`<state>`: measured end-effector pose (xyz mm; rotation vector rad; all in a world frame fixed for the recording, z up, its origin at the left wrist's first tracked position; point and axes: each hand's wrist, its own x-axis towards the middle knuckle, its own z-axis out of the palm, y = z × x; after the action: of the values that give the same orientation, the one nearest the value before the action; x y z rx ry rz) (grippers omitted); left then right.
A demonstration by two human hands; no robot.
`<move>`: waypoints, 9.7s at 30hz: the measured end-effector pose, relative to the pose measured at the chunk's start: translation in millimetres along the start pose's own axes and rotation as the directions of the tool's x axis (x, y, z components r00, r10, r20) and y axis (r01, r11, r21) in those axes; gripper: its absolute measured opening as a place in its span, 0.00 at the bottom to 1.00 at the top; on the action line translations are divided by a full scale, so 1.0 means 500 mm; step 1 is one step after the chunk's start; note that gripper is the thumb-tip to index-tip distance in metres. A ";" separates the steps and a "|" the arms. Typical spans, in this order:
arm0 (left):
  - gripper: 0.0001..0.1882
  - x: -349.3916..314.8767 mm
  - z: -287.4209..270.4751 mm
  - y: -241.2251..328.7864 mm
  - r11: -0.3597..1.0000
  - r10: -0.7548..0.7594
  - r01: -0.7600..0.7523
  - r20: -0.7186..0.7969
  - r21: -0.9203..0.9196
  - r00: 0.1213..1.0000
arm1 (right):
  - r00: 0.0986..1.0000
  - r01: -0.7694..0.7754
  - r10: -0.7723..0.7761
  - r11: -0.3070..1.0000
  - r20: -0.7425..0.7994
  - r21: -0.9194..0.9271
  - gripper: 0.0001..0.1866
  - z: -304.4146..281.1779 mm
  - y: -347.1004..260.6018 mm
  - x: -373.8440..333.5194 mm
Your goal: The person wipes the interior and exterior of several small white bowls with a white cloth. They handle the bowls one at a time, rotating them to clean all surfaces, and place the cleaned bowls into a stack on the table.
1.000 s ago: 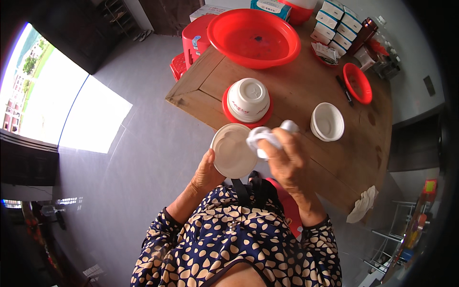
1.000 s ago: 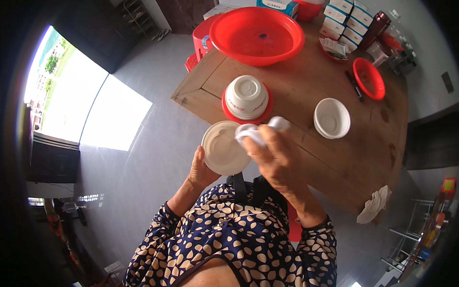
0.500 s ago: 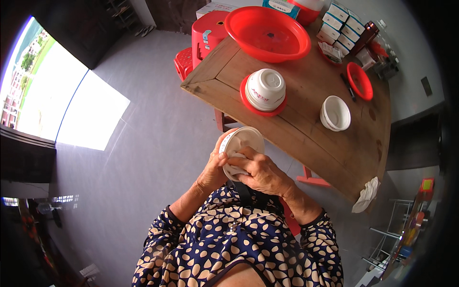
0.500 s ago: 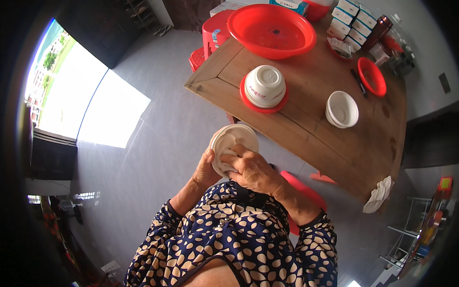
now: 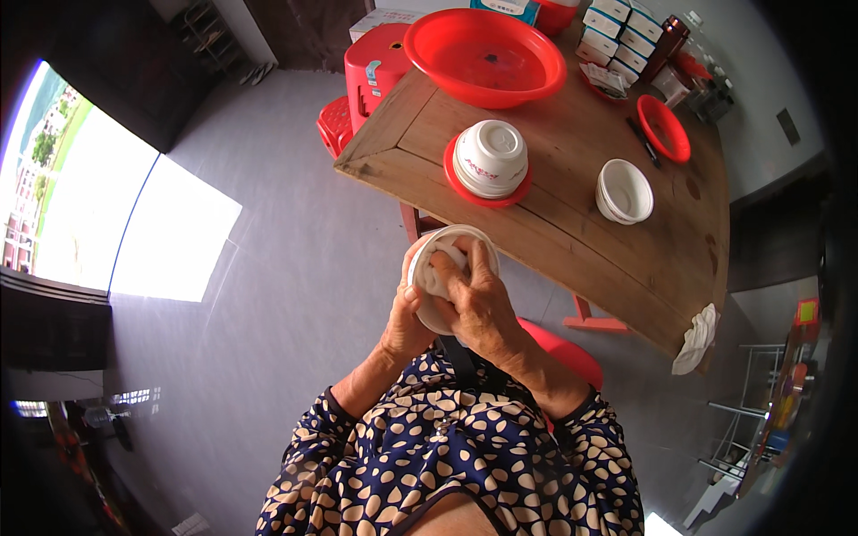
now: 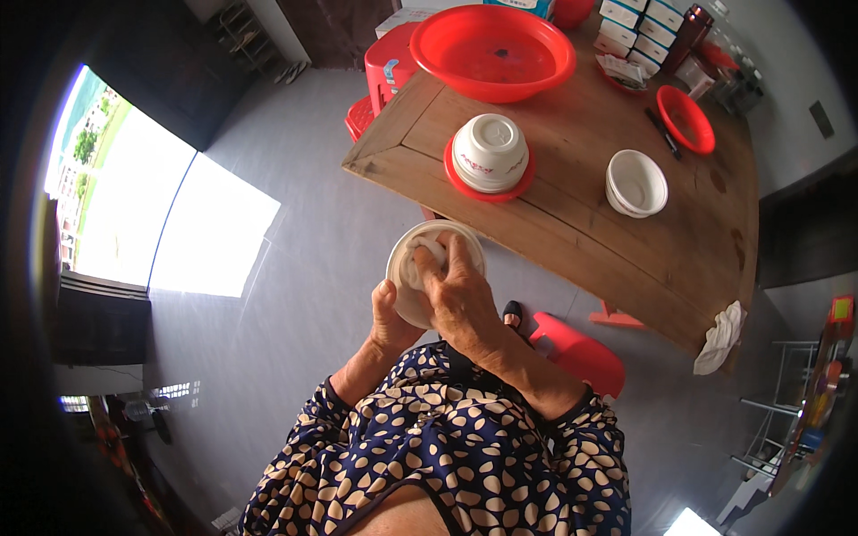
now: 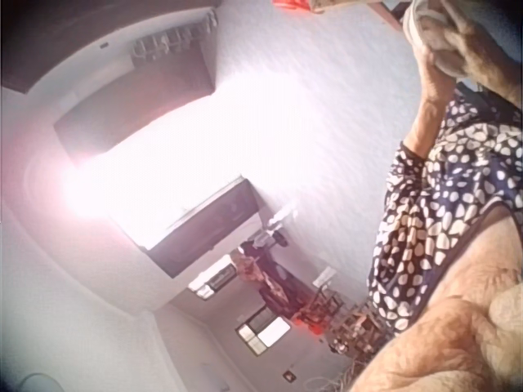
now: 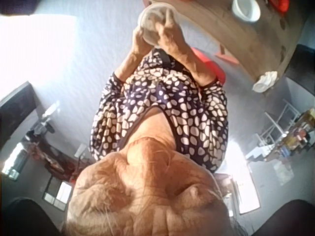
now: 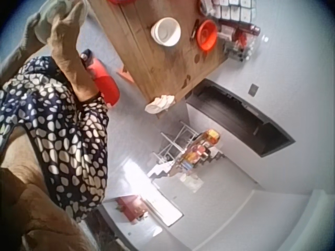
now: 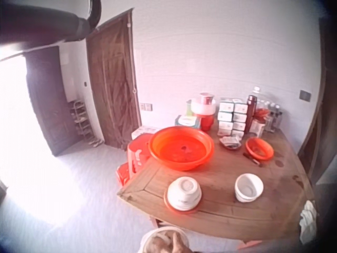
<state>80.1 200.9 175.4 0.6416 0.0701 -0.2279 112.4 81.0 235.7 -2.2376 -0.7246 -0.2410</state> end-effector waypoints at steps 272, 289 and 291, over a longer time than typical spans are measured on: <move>0.18 -0.038 -0.044 0.040 0.913 0.026 -0.025 0.003 0.407 1.000 | 0.972 0.230 -0.233 0.966 0.017 0.122 0.17 0.009 0.049 0.059; 0.18 -0.059 -0.012 0.069 0.918 0.006 -0.014 0.020 0.397 1.000 | 0.986 -0.163 0.123 0.858 0.113 0.486 0.10 -0.003 0.073 0.076; 0.19 -0.057 -0.019 0.065 0.940 0.018 -0.024 0.020 0.341 1.000 | 0.999 -0.040 0.028 0.920 0.035 0.390 0.12 0.005 0.064 0.065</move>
<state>60.1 236.9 190.6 0.9863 0.0073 -0.2263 157.3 79.1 226.8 -1.8722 -0.6809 -0.0401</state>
